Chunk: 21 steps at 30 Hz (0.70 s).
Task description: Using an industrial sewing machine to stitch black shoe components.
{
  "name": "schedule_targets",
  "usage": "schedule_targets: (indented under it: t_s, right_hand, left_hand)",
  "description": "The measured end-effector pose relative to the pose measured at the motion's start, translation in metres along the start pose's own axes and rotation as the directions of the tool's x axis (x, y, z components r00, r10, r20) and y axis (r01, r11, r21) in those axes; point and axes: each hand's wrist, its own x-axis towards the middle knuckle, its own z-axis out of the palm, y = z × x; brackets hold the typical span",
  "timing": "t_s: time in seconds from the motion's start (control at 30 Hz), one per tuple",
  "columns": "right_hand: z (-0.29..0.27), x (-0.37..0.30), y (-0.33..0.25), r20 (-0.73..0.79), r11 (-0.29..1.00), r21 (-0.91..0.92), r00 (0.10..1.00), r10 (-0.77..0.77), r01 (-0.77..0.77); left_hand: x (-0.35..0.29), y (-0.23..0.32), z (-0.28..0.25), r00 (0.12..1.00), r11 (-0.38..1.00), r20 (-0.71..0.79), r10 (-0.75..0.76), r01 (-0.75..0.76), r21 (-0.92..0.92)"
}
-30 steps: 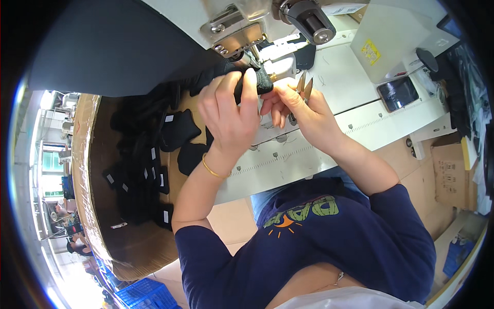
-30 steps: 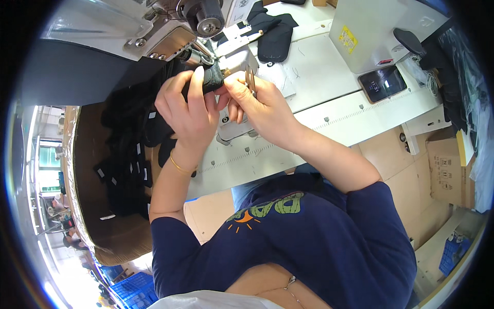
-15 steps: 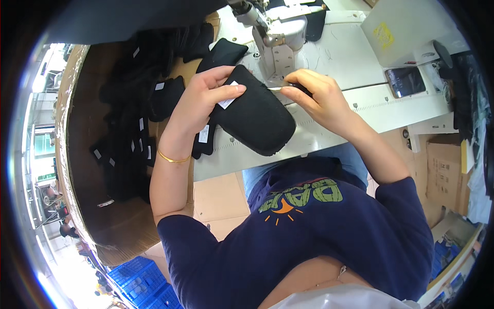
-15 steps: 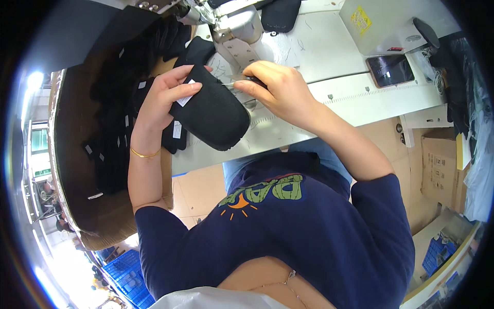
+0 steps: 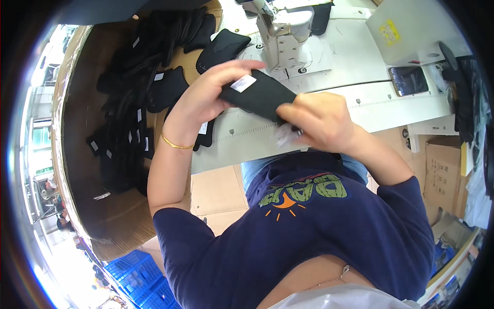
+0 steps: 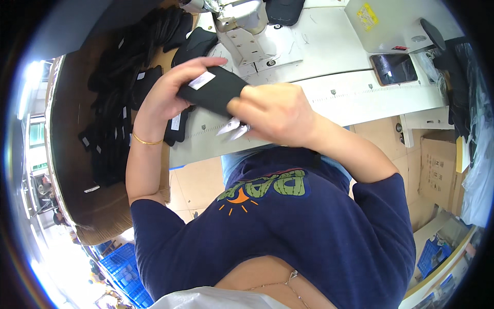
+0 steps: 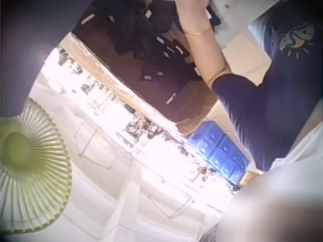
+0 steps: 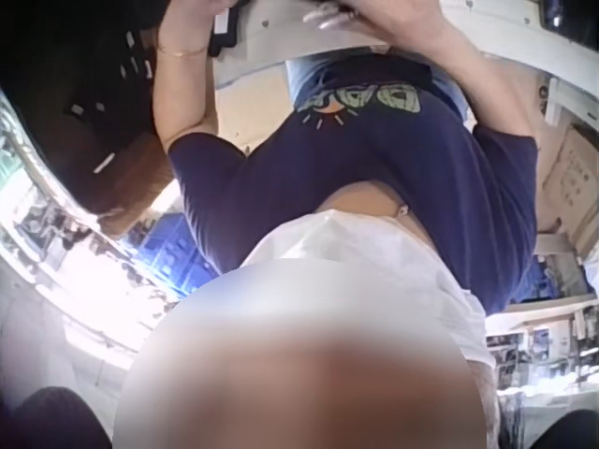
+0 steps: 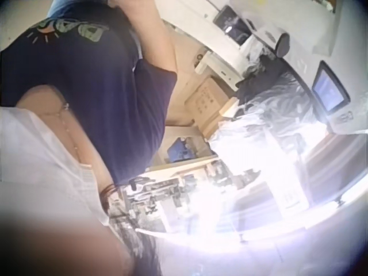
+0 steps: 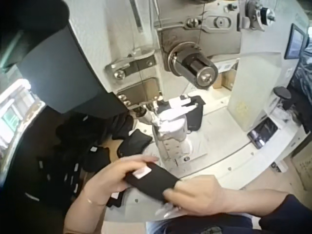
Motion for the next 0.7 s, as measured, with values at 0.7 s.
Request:
schedule_targets:
  t_s: [0.7]
  right_hand:
    - [0.025,-0.007,0.040,0.238,0.450,0.722,0.800,0.551,-0.525]
  left_hand:
    - [0.007,-0.012,0.005,0.991,0.990,0.089,0.099,-0.107,0.097]
